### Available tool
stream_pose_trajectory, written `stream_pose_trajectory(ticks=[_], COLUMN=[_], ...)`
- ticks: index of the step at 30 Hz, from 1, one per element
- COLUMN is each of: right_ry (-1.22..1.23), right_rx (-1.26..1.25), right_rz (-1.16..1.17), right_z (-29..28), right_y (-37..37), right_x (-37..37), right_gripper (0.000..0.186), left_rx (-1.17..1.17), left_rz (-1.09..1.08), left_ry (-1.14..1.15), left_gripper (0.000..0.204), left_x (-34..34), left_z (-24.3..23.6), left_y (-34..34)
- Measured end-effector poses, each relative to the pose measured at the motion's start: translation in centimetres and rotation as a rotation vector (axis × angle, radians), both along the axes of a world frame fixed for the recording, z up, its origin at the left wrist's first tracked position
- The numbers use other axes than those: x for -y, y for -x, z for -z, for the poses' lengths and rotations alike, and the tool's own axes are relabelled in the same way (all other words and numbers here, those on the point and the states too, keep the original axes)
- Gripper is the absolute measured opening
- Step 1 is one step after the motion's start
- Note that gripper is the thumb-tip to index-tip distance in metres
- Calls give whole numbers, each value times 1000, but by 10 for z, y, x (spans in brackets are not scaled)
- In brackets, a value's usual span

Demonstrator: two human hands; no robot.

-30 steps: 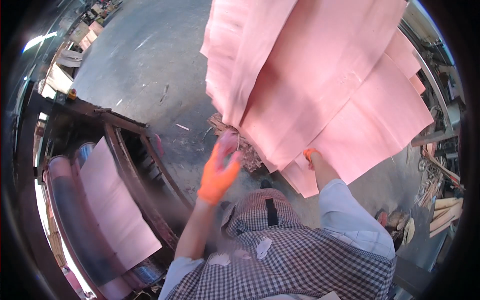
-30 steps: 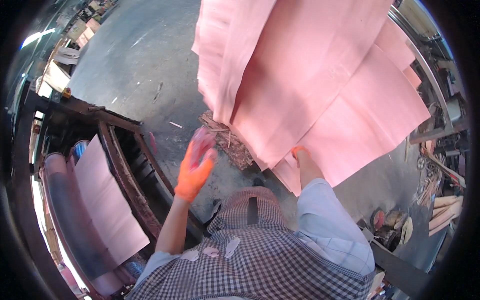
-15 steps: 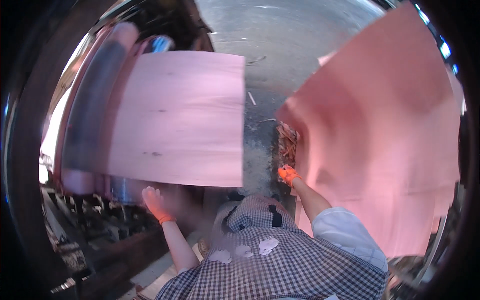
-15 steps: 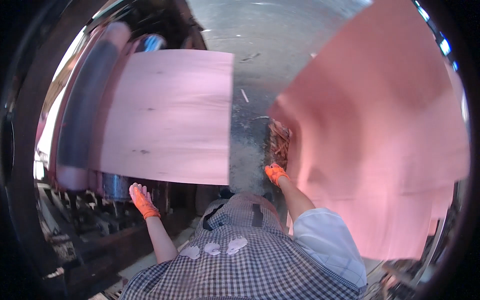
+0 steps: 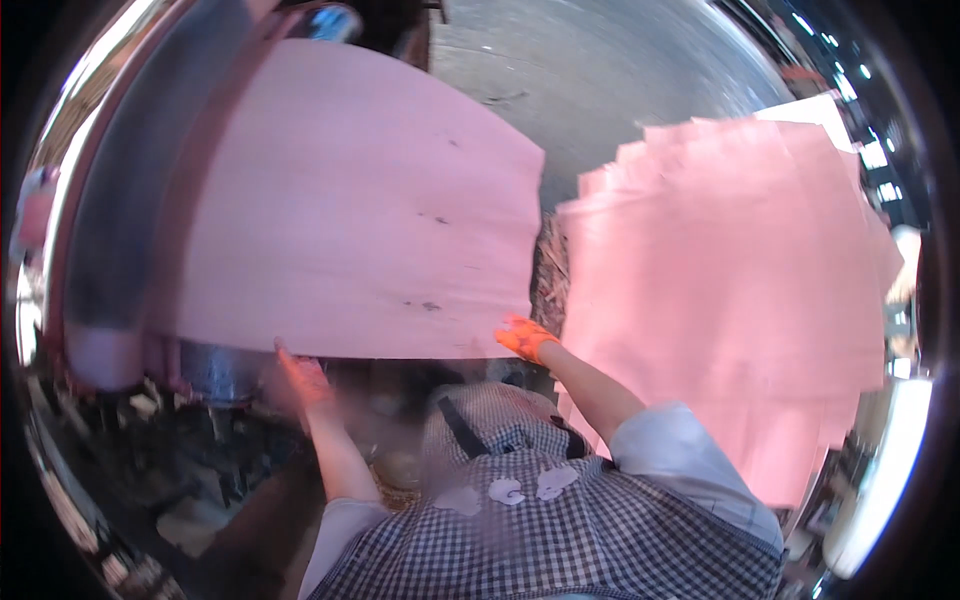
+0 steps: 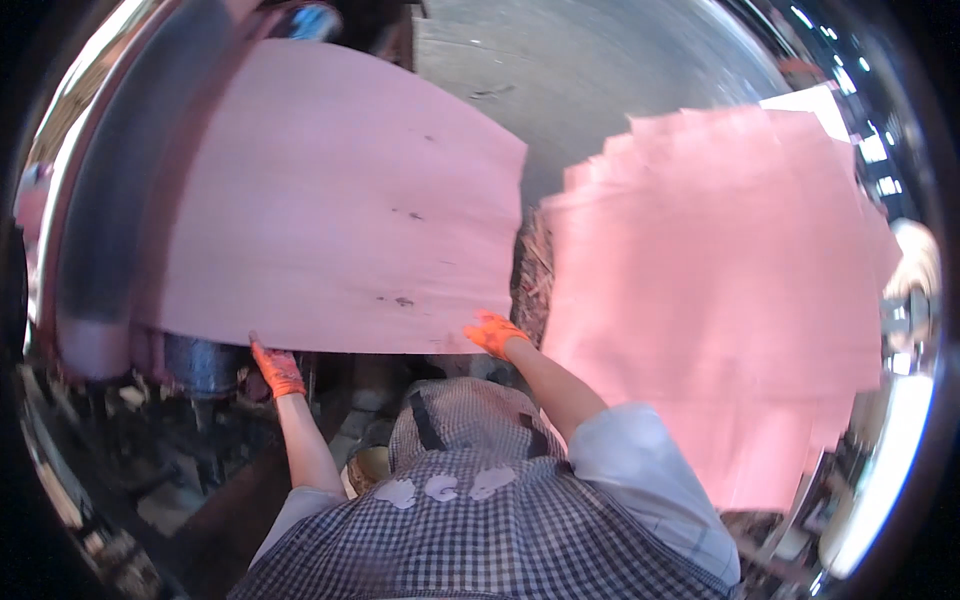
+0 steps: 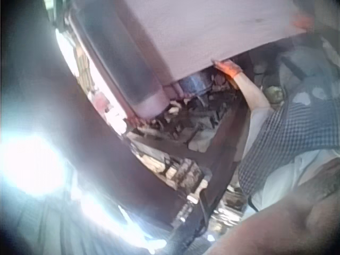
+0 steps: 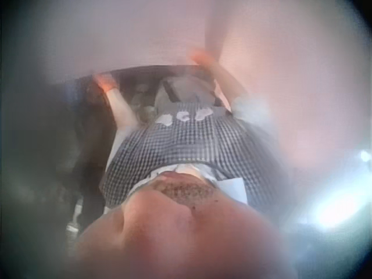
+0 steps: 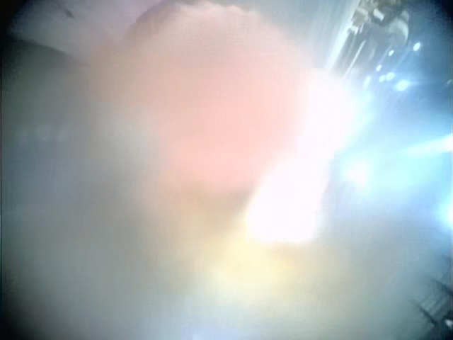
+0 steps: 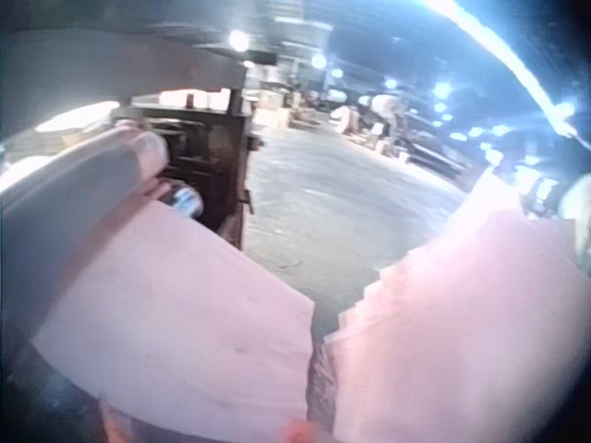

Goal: Feeding wood veneer into a glue-spreading machine and using a manual spreader to apply glue to sheets.

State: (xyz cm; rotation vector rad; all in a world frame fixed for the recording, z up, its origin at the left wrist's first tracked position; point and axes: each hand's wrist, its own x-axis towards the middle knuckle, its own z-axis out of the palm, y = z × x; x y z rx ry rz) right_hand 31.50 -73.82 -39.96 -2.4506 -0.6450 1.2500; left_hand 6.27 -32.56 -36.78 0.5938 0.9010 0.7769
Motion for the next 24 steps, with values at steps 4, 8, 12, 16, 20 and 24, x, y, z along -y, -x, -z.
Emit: stream_pose_trajectory(ticks=[4, 8, 12, 16, 20, 24], right_ry=[-80, -291, -222, -685, -142, 146], right_rx=[-135, 224, 504, 444, 568, 1126], right_rz=[59, -55, 122, 1091, 1104, 1572], right_z=[-50, -22, -20, -34, -90, -368], right_y=[3, -15, -26, -56, -110, -159], right_x=[-21, 10, 57, 116, 310, 472], right_gripper=[88, 107, 93, 58, 49, 55], left_rx=[79, 78, -424, -320, 447, 925], left_rz=[417, 615, 896, 1117, 1315, 1520], left_ry=[58, -58, -1230, -881, -875, -917], left_gripper=[68, 59, 32, 39, 55, 62], left_x=[31, 89, 198, 379, 547, 614], left_z=[11, 4, -93, -215, -282, -335], left_y=[-3, -70, -234, -393, -429, -364])
